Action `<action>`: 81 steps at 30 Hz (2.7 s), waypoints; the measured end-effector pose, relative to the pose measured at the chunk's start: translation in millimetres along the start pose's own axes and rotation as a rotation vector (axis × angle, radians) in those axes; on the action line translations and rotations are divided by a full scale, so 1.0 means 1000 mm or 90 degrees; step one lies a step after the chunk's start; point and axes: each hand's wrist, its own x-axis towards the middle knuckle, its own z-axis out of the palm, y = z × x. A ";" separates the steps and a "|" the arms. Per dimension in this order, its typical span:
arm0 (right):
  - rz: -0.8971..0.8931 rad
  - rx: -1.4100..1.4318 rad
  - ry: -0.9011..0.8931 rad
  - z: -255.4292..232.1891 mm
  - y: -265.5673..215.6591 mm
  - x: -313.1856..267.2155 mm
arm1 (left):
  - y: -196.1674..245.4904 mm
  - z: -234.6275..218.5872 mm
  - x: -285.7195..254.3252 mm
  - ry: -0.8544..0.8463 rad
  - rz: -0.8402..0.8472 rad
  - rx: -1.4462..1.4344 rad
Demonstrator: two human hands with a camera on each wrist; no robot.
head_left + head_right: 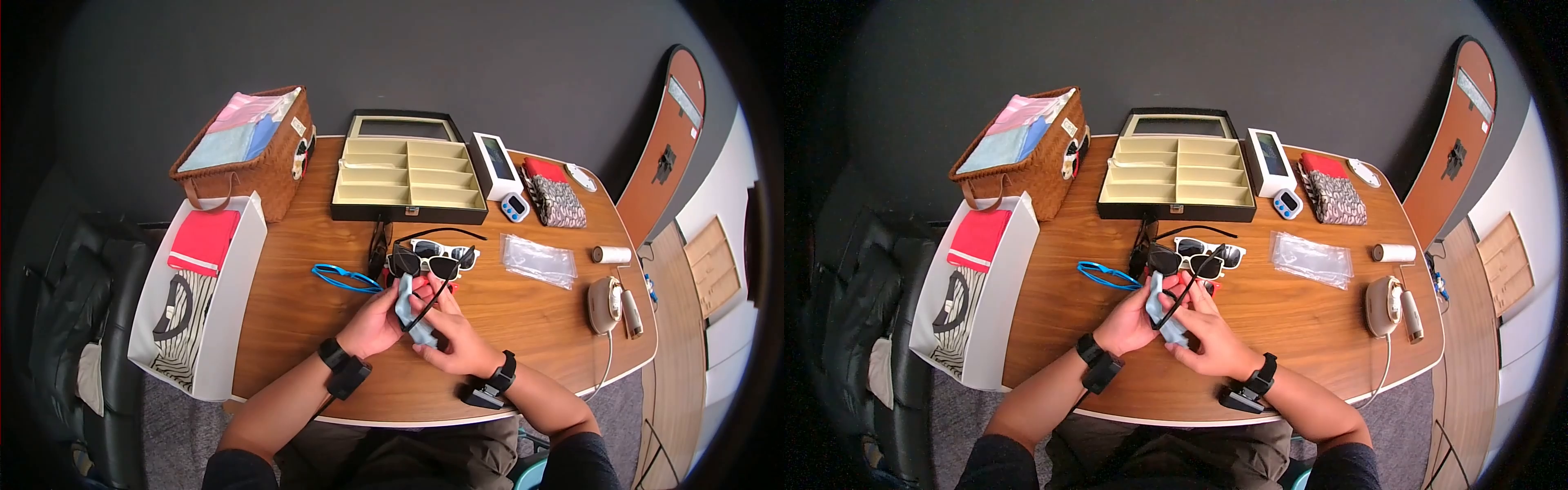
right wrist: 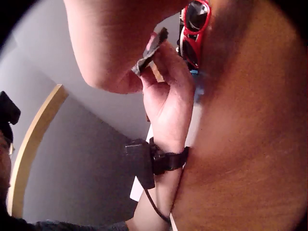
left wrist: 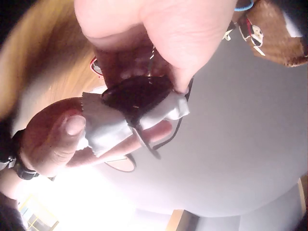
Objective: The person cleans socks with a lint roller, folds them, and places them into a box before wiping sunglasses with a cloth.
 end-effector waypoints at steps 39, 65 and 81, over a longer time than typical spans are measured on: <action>0.071 0.076 -0.019 -0.004 0.019 -0.006 | 0.000 -0.001 -0.003 0.023 0.022 0.034; -0.080 -0.376 -0.096 -0.008 -0.002 0.006 | 0.003 -0.001 -0.005 -0.007 -0.048 -0.066; -0.197 -0.488 0.004 -0.021 0.018 0.002 | 0.009 -0.003 -0.004 0.009 -0.031 -0.103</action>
